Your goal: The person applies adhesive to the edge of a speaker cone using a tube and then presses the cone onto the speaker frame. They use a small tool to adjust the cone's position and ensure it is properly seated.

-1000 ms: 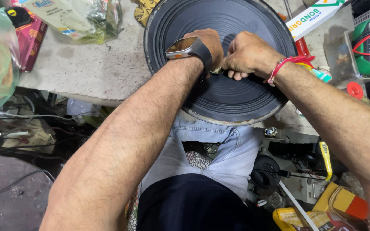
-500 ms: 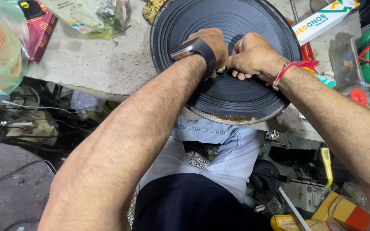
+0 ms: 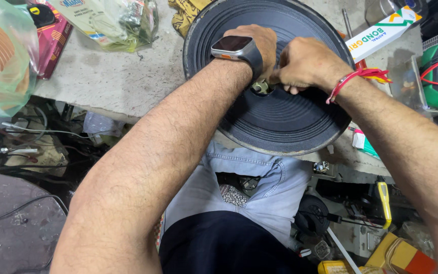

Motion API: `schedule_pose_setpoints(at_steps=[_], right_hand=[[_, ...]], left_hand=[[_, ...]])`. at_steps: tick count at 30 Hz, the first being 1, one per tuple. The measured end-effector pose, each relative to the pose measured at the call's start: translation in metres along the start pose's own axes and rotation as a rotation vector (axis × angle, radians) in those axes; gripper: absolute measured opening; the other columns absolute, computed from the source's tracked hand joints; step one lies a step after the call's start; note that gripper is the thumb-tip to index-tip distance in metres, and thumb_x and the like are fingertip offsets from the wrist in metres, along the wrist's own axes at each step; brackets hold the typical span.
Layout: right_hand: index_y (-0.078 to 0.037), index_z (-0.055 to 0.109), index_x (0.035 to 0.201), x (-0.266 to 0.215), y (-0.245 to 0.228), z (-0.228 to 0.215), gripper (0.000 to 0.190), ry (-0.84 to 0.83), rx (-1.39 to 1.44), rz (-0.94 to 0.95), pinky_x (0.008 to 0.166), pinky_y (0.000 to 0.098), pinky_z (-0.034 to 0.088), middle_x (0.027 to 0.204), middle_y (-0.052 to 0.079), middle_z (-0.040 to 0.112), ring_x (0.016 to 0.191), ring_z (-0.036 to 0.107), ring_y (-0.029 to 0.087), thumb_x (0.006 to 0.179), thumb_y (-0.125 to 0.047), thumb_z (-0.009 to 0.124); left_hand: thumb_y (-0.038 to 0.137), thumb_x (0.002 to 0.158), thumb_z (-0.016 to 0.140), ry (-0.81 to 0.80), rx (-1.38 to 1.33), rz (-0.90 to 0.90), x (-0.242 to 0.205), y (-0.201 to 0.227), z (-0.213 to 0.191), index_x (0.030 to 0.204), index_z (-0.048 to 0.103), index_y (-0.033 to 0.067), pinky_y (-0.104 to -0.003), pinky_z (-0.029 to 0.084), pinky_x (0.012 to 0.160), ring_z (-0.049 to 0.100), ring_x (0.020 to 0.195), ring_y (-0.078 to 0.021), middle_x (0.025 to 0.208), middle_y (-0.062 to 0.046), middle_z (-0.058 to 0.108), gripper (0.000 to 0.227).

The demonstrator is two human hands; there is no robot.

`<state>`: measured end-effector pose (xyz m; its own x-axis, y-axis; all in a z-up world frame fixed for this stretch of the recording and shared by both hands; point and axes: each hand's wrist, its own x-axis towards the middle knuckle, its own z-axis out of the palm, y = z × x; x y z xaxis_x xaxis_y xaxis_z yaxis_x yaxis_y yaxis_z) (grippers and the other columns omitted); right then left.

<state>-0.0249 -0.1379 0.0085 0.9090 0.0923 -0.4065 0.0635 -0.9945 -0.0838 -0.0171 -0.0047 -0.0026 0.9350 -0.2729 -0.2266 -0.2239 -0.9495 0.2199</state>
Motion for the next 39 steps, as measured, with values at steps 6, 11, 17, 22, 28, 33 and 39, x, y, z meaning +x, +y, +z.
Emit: schedule_pose_setpoints(at_steps=[6, 11, 17, 22, 28, 33, 39], right_hand=[[-0.003, 0.077, 0.077, 0.014, 0.008, 0.011, 0.03, -0.028, -0.095, -0.17, 0.069, 0.0336, 0.06, 0.072, 0.004, 0.078, 0.061, 0.074, 0.014, 0.094, -0.028, 0.071], [-0.002, 0.075, 0.084, 0.019, 0.018, 0.015, 0.023, -0.032, 0.009, -0.199, 0.065, 0.0328, 0.06, 0.071, 0.007, 0.076, 0.06, 0.074, 0.016, 0.092, -0.024, 0.072], [-0.001, 0.073, 0.086, 0.016, 0.021, 0.021, 0.018, 0.031, 0.069, -0.211, 0.06, 0.0326, 0.059, 0.067, 0.009, 0.073, 0.057, 0.072, 0.017, 0.09, -0.018, 0.073], [0.001, 0.073, 0.085, 0.017, 0.024, 0.025, 0.017, 0.046, 0.117, -0.237, 0.057, 0.0322, 0.058, 0.067, 0.009, 0.073, 0.056, 0.071, 0.016, 0.089, -0.016, 0.073], [-0.002, 0.075, 0.084, 0.008, 0.018, 0.014, 0.027, -0.004, 0.12, -0.126, 0.052, 0.0307, 0.057, 0.067, 0.007, 0.074, 0.055, 0.07, 0.014, 0.093, -0.027, 0.071], [0.003, 0.073, 0.08, 0.01, 0.012, 0.012, 0.043, -0.175, 0.159, 0.095, 0.046, 0.0299, 0.05, 0.067, 0.011, 0.073, 0.052, 0.066, 0.016, 0.091, -0.038, 0.078], [0.004, 0.075, 0.083, 0.026, 0.019, 0.023, 0.024, -0.247, 0.389, 0.184, 0.041, 0.0258, 0.046, 0.07, 0.012, 0.075, 0.05, 0.063, 0.015, 0.09, -0.019, 0.076]], left_hand=[[0.023, 0.087, 0.08, 0.002, 0.059, 0.166, 0.017, -0.002, 0.013, 0.114, 0.073, 0.0063, -0.04, 0.06, 0.083, 0.074, 0.1, -0.0268, 0.109, -0.012, 0.075, 0.032], [0.019, 0.084, 0.081, -0.014, 0.04, 0.208, 0.022, -0.006, 0.016, 0.116, 0.071, 0.0106, -0.04, 0.059, 0.083, 0.072, 0.1, -0.0254, 0.109, -0.011, 0.074, 0.035], [0.02, 0.083, 0.082, -0.045, 0.041, 0.183, 0.022, -0.005, 0.014, 0.117, 0.071, 0.0099, -0.038, 0.061, 0.079, 0.074, 0.098, -0.0239, 0.107, -0.01, 0.074, 0.037], [0.022, 0.081, 0.084, -0.046, 0.007, 0.178, 0.017, -0.008, 0.013, 0.117, 0.071, 0.0106, -0.039, 0.061, 0.08, 0.073, 0.1, -0.0241, 0.109, -0.011, 0.073, 0.04], [0.023, 0.078, 0.086, 0.003, -0.034, 0.169, 0.012, -0.012, 0.009, 0.114, 0.072, 0.0095, -0.041, 0.062, 0.078, 0.072, 0.098, -0.0273, 0.108, -0.012, 0.072, 0.041], [0.03, 0.086, 0.083, -0.157, -0.003, 0.063, 0.015, -0.005, 0.015, 0.114, 0.073, 0.0025, -0.036, 0.062, 0.076, 0.076, 0.089, -0.023, 0.1, -0.014, 0.075, 0.04], [0.027, 0.091, 0.077, -0.265, -0.082, -0.017, 0.017, 0.003, 0.019, 0.115, 0.071, 0.0009, -0.034, 0.06, 0.067, 0.074, 0.074, -0.0194, 0.089, -0.012, 0.077, 0.036]])
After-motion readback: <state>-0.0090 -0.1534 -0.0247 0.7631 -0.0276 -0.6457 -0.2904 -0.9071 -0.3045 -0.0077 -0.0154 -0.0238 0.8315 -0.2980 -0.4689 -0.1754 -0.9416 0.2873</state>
